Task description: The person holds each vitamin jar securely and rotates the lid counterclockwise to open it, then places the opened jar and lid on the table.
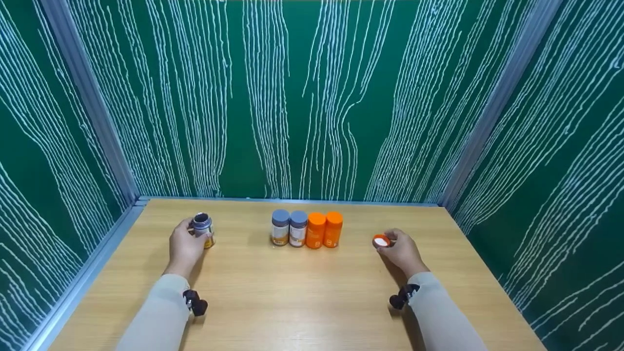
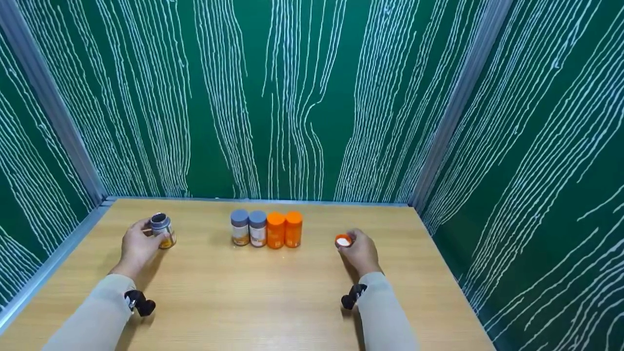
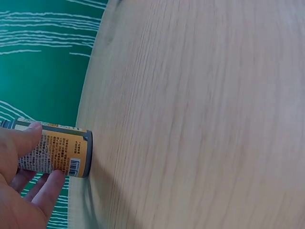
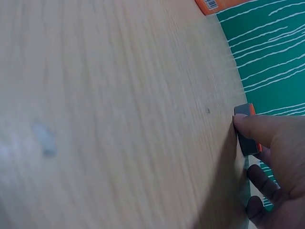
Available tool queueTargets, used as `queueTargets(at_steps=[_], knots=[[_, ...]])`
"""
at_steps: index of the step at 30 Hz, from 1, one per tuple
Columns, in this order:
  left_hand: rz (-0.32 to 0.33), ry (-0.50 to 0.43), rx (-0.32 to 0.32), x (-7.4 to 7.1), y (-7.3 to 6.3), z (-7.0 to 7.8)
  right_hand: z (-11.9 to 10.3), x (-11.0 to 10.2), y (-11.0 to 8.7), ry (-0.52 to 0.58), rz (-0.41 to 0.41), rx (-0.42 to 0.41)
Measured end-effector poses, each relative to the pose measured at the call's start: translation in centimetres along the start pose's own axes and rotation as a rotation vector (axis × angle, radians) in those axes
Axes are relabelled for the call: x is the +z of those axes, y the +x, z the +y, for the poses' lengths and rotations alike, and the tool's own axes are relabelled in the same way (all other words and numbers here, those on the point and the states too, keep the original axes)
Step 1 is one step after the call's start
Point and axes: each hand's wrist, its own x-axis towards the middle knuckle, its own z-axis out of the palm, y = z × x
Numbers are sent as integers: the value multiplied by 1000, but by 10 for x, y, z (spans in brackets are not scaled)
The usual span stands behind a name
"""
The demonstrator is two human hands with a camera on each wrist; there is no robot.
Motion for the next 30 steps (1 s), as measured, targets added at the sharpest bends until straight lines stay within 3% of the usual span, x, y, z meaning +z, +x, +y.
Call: queueTargets(at_steps=[12,15,18,21,25,30], knots=[[-29,-32,-36,4,2,0,-5,-1,3,44,-57,55],[-38,-5,-50,5,1,3,-5,-2,1,64,-70,54],[2,61,-38,6,-1,7,-7,-3,-2,82,-74,42],[105,131,24,9,-4,12,-11,-5,-4,103,-72,31],[250,205,202,14,-8,19,-17,-7,-4,120,-62,19],[306,304,454,24,-12,24,-32,-10,-4,165,-49,49]])
